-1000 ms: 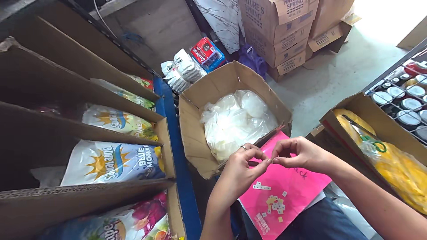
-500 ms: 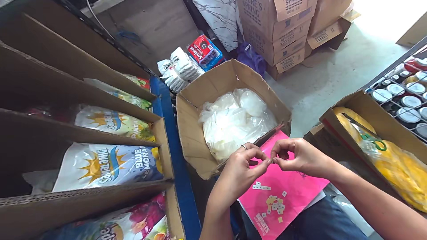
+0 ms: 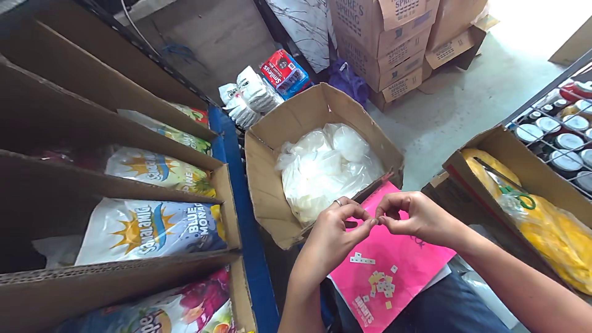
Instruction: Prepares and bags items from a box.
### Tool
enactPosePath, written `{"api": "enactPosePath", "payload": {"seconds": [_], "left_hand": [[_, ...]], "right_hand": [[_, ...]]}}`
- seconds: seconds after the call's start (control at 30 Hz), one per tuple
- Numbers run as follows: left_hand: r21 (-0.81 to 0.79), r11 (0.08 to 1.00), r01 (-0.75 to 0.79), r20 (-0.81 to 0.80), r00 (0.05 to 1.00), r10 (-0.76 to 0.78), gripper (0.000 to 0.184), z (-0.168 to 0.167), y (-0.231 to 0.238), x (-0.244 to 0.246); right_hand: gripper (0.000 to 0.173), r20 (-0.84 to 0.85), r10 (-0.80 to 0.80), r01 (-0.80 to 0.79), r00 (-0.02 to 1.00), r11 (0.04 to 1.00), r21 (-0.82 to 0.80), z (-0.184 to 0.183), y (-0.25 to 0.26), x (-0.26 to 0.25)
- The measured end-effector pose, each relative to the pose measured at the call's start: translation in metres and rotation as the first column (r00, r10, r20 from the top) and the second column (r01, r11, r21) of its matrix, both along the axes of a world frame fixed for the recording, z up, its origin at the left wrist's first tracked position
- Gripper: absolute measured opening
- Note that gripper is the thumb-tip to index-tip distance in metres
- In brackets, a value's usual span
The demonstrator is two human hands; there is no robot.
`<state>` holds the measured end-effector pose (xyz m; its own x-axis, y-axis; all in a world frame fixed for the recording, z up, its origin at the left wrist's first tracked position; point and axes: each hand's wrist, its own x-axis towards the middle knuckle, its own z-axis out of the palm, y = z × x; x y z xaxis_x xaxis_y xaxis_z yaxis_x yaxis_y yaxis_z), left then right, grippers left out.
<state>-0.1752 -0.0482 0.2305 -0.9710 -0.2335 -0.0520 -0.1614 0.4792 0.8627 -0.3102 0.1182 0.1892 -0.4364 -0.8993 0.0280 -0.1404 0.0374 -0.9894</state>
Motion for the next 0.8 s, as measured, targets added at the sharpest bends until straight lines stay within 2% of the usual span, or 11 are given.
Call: {"api": "enactPosePath", "payload": {"seconds": [0.07,0.13,0.23,0.33,0.5,0.8], "left_hand": [[-0.019,0.999,-0.041,-0.029,0.999,0.041,0.014,-0.003,0.001,0.0],[-0.122,0.982,-0.145,-0.131,0.983,0.128,0.016,-0.006,0.007,0.002],[-0.308,0.879,-0.364,-0.369,0.897,0.243,0.018,-0.01,0.026,0.006],[-0.374,0.779,-0.503,-0.5,0.817,0.287,0.012,-0.012,0.047,0.008],[-0.414,0.702,-0.579,-0.561,0.77,0.305,0.011,-0.017,0.061,0.003],[-0.32,0.725,-0.61,-0.591,0.727,0.35,0.01,-0.017,0.065,0.0]], "right_hand": [[0.007,0.033,-0.049,0.048,0.998,0.999,0.016,0.001,-0.001,0.002],[0.006,0.077,-0.127,0.126,0.989,0.992,0.016,0.001,-0.003,0.006],[0.007,0.106,-0.262,0.268,0.959,0.962,-0.05,-0.002,-0.006,0.013],[0.01,0.076,-0.361,0.369,0.929,0.916,-0.157,-0.005,-0.011,0.023],[0.01,0.026,-0.458,0.439,0.889,0.832,-0.338,-0.007,-0.015,0.037],[0.009,-0.072,-0.532,0.442,0.844,0.766,-0.467,-0.006,-0.017,0.043]]}}
